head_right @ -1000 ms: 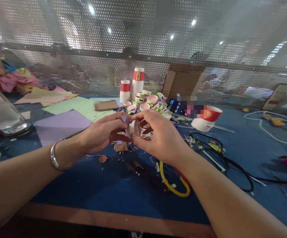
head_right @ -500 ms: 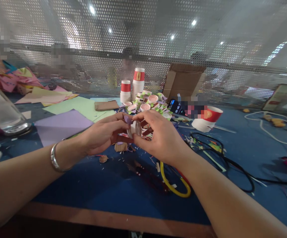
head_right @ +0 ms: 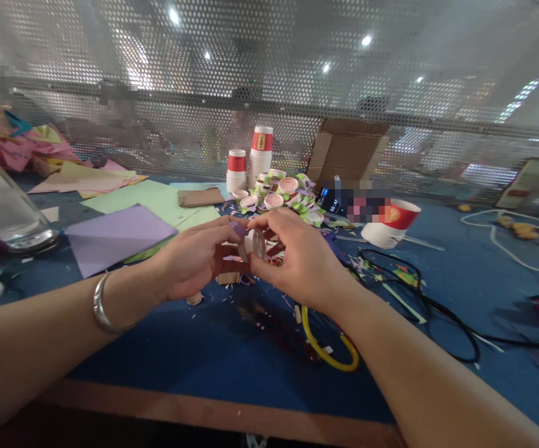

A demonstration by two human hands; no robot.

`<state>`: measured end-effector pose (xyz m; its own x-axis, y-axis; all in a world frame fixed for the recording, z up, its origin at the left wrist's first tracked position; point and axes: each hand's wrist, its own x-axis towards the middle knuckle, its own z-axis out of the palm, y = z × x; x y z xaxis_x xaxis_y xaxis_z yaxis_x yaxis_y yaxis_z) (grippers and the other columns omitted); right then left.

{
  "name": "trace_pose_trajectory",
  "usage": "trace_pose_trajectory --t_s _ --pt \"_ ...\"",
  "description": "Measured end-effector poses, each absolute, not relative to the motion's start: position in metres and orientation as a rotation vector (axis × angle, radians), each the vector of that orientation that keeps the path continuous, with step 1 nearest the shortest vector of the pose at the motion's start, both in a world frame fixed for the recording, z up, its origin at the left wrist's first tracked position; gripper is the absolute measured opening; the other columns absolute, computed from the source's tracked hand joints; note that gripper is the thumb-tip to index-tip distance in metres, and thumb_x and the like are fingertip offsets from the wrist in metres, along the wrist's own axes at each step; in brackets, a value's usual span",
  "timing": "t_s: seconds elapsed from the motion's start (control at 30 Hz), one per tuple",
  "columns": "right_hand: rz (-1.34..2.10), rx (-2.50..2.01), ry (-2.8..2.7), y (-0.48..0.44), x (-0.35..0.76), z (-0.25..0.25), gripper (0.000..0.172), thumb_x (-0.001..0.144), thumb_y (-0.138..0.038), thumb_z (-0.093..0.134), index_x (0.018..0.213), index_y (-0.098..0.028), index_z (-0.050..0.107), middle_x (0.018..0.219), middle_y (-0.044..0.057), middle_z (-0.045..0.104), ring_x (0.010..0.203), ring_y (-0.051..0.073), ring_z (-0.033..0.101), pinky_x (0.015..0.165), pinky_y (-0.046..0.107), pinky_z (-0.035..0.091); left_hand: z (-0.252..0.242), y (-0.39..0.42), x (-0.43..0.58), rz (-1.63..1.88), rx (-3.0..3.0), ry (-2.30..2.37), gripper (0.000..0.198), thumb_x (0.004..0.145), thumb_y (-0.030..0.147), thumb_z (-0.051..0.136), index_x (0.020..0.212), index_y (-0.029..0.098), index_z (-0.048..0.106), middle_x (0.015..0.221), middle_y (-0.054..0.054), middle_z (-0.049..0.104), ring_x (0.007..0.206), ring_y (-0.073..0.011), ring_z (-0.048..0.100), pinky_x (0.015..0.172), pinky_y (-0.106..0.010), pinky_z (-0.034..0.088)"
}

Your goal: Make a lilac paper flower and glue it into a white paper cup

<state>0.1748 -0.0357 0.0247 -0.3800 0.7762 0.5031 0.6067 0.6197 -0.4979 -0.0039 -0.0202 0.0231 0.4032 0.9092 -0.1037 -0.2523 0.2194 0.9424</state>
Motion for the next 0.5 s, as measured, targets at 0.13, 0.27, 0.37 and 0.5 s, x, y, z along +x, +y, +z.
trace_pose_trajectory --t_s 0.13,0.27,0.37,0.5 --pt "0.259 -1.075 -2.143 -0.034 0.176 0.022 0.032 0.080 -0.025 0.070 0.111 -0.019 0.065 0.110 0.009 0.062 0.088 0.020 0.069 0.076 0.035 0.062 0.023 -0.020 -0.003 0.915 1.088 0.812 0.012 0.082 0.008 0.053 0.088 0.017 0.057 0.075 -0.002 0.063 0.066 -0.0126 0.062 0.070 -0.032 0.058" --pt "0.269 -1.082 -2.141 -0.033 0.176 0.021 0.034 0.079 -0.023 0.070 0.113 -0.019 0.064 0.111 0.009 0.062 0.088 0.021 0.070 0.075 0.036 0.062 0.023 -0.021 -0.003 0.953 1.175 0.847 0.013 0.087 0.010 0.050 0.097 0.019 0.052 0.072 0.000 0.061 0.065 -0.0120 0.060 0.070 -0.031 0.057" --pt "0.309 -1.112 -2.107 -0.033 0.177 0.022 0.035 0.079 -0.023 0.070 0.114 -0.019 0.063 0.110 0.009 0.063 0.083 0.020 0.070 0.074 0.037 0.062 0.022 -0.019 -0.007 0.963 1.295 0.847 0.023 0.084 0.009 0.051 0.105 0.021 0.049 0.075 0.001 0.060 0.068 -0.0127 0.062 0.072 -0.031 0.056" --pt "0.332 -1.122 -2.083 -0.034 0.178 0.024 0.033 0.076 -0.022 0.074 0.108 -0.022 0.063 0.108 0.008 0.065 0.087 0.022 0.070 0.073 0.037 0.062 0.018 -0.015 -0.014 0.942 1.583 0.782 0.033 0.081 0.014 0.060 0.111 0.025 0.051 0.086 0.000 0.060 0.071 -0.0138 0.064 0.068 -0.030 0.055"
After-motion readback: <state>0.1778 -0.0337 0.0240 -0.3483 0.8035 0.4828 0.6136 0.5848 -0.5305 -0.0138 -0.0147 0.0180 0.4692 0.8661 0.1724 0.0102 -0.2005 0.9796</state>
